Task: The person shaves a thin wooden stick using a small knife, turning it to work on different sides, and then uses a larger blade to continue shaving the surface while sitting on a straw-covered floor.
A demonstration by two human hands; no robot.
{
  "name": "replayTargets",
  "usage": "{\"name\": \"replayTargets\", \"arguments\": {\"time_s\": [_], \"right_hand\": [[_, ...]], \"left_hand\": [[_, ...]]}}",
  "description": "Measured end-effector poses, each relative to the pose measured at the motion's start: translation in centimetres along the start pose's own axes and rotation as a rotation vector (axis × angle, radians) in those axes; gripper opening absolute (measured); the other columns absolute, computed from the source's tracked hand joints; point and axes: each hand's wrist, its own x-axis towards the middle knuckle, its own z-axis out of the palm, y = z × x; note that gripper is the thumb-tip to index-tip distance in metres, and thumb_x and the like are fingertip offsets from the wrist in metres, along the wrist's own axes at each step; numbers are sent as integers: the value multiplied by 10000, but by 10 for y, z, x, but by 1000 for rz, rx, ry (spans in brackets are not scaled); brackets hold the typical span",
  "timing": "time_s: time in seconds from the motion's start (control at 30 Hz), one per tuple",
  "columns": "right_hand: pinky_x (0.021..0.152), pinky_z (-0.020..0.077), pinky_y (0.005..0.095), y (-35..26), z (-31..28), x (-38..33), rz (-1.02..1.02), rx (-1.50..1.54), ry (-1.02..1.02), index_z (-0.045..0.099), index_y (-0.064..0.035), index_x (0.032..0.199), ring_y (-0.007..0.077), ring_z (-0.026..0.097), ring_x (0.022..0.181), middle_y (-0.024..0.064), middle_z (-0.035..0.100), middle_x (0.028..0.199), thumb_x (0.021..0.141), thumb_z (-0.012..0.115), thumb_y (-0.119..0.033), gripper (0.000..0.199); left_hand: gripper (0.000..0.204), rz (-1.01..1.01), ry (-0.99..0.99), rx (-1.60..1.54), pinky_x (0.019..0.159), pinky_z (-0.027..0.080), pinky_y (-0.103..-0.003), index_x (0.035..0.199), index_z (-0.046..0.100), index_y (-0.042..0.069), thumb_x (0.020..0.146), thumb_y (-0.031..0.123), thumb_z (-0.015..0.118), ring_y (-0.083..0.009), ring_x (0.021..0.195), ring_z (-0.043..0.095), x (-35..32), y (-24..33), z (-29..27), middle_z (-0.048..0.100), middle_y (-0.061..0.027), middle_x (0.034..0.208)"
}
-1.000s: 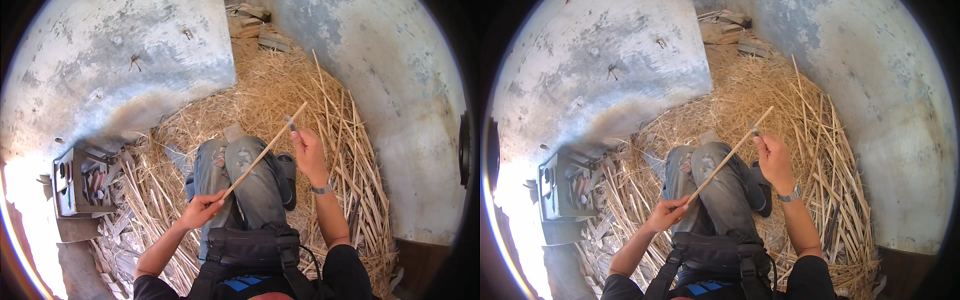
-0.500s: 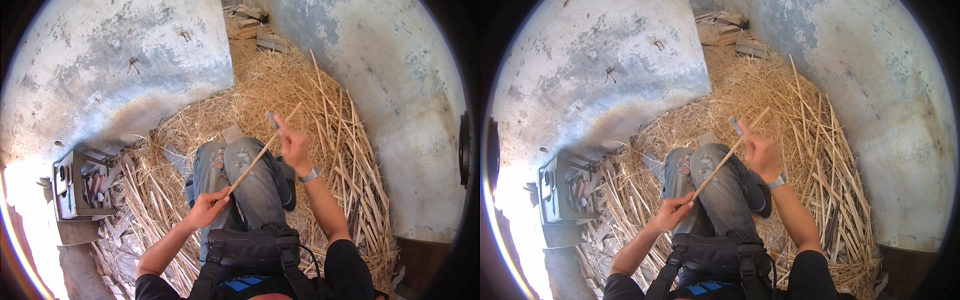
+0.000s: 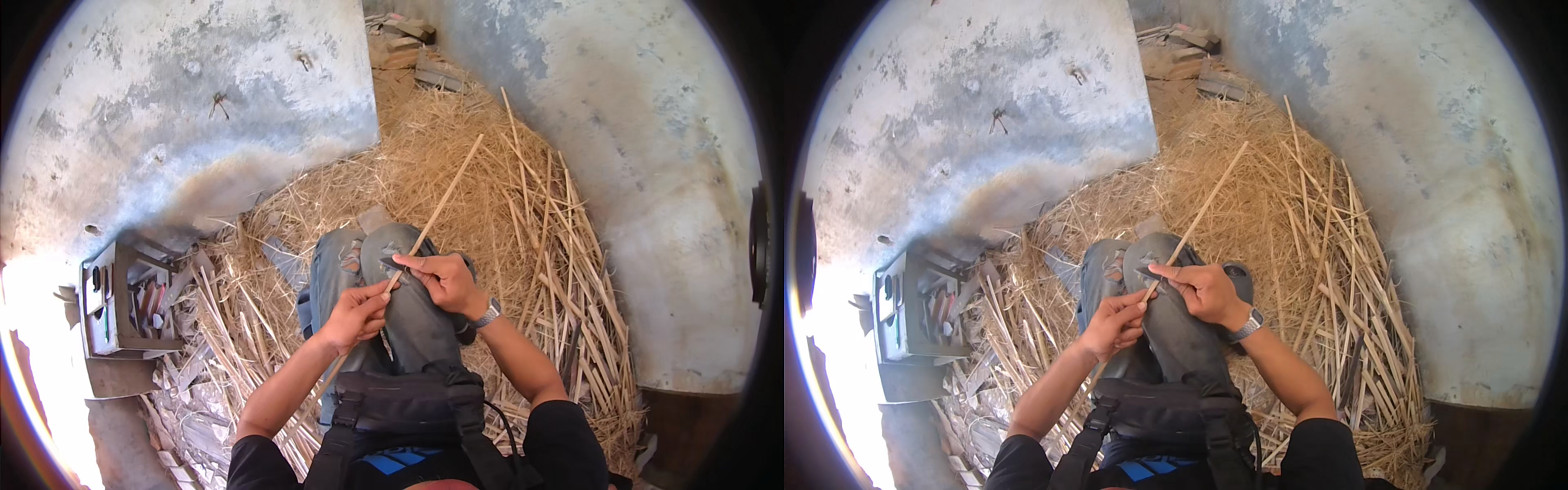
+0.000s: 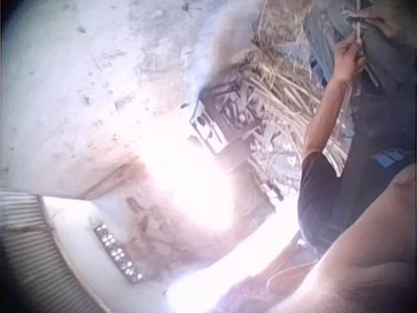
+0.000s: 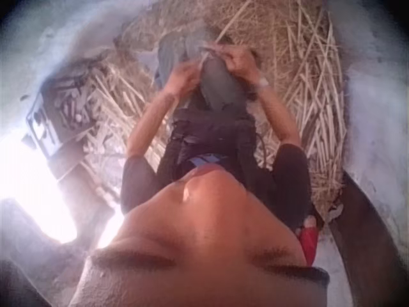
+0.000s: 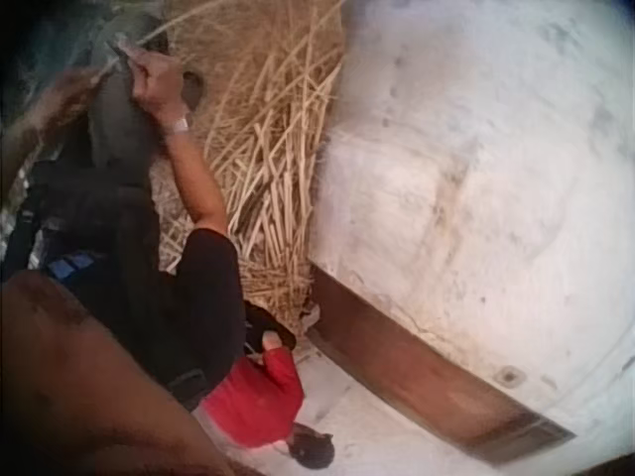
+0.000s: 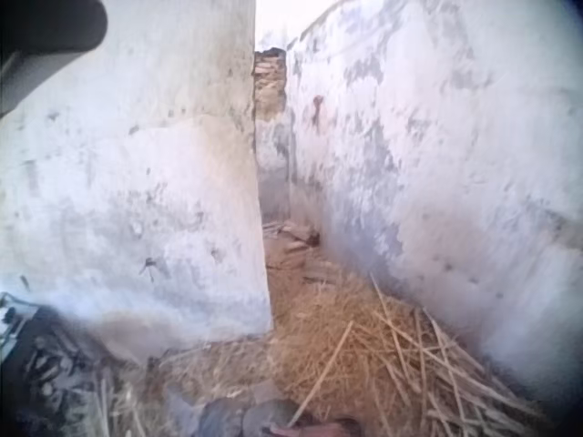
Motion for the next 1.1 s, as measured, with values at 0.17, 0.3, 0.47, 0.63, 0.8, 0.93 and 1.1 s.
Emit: {"name": "replayTargets", "arguments": {"time_s": [0.17, 0.3, 0.47, 0.63, 0.8, 0.93, 1.1], "right_hand": [[530, 452, 246, 15, -33, -9, 444, 672, -58, 661, -62, 1352, 60, 519, 564, 44, 780, 1057, 979, 589, -33, 381], [479, 409, 266, 48, -81, -6, 495, 583, 355, 574, -88, 1453, 70, 481, 524, 56, 760, 1078, 1008, 604, -115, 447], [494, 425, 318, 46, -82, 12, 385, -374, 492, 551, -186, 1489, 128, 508, 517, 97, 739, 864, 1017, 605, -174, 475], [507, 419, 255, 53, -70, 44, 197, -426, 319, 638, -119, 1395, 84, 524, 536, 82, 699, 772, 993, 600, -55, 408], [518, 442, 359, 86, -47, 51, 195, -277, 270, 715, -147, 1289, 244, 570, 516, 197, 641, 722, 936, 613, -64, 377], [526, 455, 370, 51, -12, 38, 213, -239, 174, 719, -131, 1280, 252, 583, 524, 193, 654, 737, 931, 605, -51, 376], [553, 483, 373, 15, -1, 7, 79, -116, 66, 721, -95, 1267, 267, 615, 568, 164, 663, 754, 886, 601, -10, 408]], "left_hand": [[366, -95, -63, -171, 388, 221, -196, 1439, 515, 55, 1083, 135, 491, -29, 445, 281, -11, 9, -10, 342, 53, 673], [373, -139, -79, -176, 387, 221, -199, 1449, 501, 55, 1084, 130, 482, -31, 442, 286, -19, 4, -19, 349, 48, 678], [374, -113, -62, -146, 383, 217, -203, 1449, 503, 55, 1082, 124, 483, -32, 437, 280, -25, -3, -23, 357, 42, 674], [381, -172, -129, -194, 382, 222, -193, 1469, 486, 71, 1096, 142, 464, -20, 444, 280, -20, 3, -22, 318, 58, 656], [396, -253, -205, -364, 367, 221, -194, 1487, 456, 75, 1097, 141, 448, -22, 435, 281, -11, 1, -27, 325, 47, 675], [395, -269, -210, -450, 362, 217, -192, 1487, 452, 82, 1097, 142, 448, -25, 431, 283, -11, -4, -31, 331, 44, 683], [391, -270, -182, -438, 362, 218, -191, 1484, 458, 89, 1097, 147, 454, -25, 432, 286, -9, -7, -30, 335, 43, 682]]}}
